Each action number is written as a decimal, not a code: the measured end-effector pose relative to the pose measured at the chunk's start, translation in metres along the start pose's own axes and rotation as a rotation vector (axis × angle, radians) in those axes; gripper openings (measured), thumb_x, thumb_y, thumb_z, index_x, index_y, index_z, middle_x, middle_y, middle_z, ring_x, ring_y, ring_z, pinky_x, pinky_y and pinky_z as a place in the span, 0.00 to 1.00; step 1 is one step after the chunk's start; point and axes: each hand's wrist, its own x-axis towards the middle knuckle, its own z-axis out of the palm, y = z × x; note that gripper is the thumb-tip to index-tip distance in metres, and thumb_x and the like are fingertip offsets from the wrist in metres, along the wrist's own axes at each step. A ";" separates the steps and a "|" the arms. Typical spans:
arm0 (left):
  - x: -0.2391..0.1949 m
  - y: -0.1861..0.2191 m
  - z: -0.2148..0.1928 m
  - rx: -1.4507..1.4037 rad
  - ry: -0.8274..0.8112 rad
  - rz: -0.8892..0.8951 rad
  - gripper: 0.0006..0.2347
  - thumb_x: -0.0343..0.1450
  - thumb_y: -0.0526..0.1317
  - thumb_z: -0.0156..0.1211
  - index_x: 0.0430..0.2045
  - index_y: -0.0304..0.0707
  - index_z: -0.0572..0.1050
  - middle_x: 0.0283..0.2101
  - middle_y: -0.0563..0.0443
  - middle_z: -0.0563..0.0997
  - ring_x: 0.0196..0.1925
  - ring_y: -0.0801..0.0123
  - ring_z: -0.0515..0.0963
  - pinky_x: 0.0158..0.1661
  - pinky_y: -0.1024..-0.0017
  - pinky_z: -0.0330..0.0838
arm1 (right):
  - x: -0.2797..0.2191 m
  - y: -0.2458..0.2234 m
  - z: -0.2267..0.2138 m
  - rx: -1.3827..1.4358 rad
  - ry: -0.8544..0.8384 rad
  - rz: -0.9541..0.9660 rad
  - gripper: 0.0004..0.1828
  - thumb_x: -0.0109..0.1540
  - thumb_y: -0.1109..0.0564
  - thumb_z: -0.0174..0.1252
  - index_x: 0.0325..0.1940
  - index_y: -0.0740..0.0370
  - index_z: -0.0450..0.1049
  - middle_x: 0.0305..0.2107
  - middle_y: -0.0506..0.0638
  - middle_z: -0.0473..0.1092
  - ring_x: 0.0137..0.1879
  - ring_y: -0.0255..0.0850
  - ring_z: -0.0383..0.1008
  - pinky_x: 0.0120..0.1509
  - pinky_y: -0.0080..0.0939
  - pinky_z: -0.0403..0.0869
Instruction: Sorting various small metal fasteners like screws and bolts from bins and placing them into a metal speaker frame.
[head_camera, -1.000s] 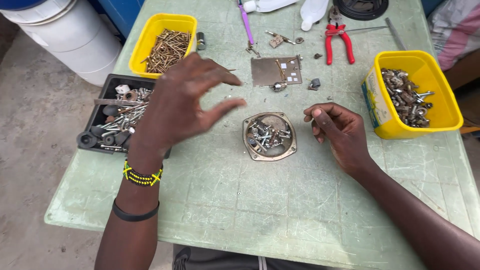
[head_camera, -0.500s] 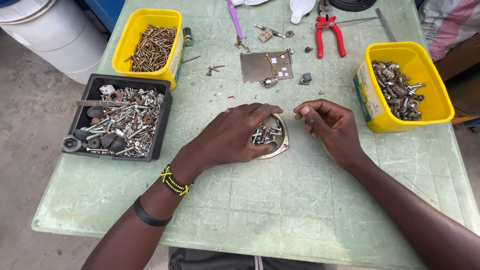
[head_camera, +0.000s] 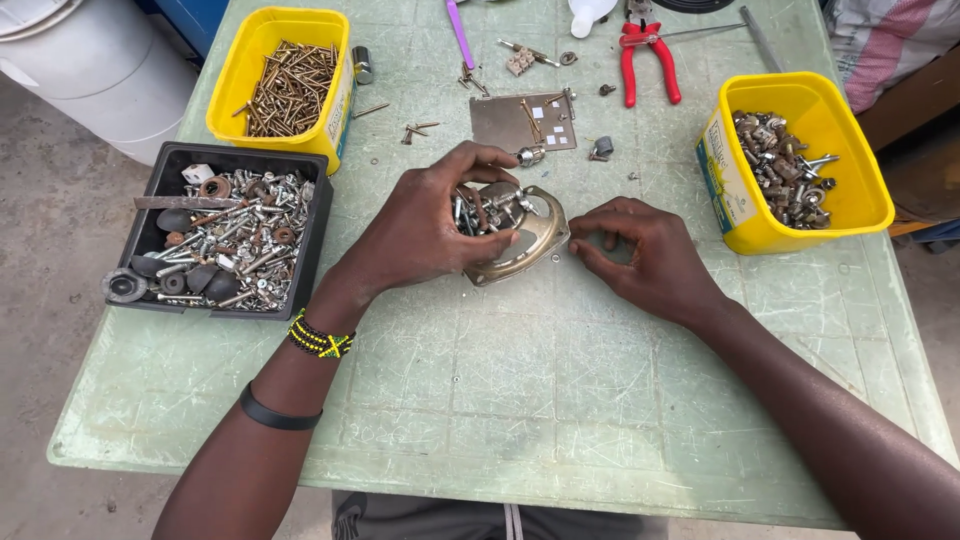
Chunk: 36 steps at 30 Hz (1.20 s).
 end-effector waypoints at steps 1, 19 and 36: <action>0.000 -0.003 -0.002 0.000 -0.001 0.000 0.28 0.64 0.37 0.75 0.56 0.26 0.67 0.50 0.27 0.81 0.56 0.36 0.81 0.50 0.48 0.79 | 0.000 -0.004 0.001 0.000 0.001 0.001 0.10 0.62 0.65 0.66 0.48 0.63 0.82 0.37 0.58 0.78 0.35 0.40 0.72 0.38 0.41 0.70; 0.000 0.018 0.012 0.150 -0.094 -0.046 0.30 0.64 0.39 0.76 0.57 0.29 0.65 0.50 0.27 0.81 0.54 0.33 0.81 0.54 0.42 0.75 | -0.001 0.024 0.004 -0.104 0.074 0.005 0.03 0.69 0.61 0.62 0.44 0.63 0.79 0.34 0.51 0.76 0.32 0.42 0.77 0.35 0.39 0.73; -0.001 0.029 0.023 0.202 0.094 0.229 0.07 0.75 0.33 0.61 0.46 0.33 0.79 0.38 0.35 0.85 0.42 0.48 0.87 0.44 0.56 0.83 | -0.008 -0.002 0.021 0.638 0.156 0.210 0.15 0.65 0.65 0.62 0.54 0.69 0.69 0.33 0.58 0.78 0.31 0.30 0.72 0.36 0.27 0.70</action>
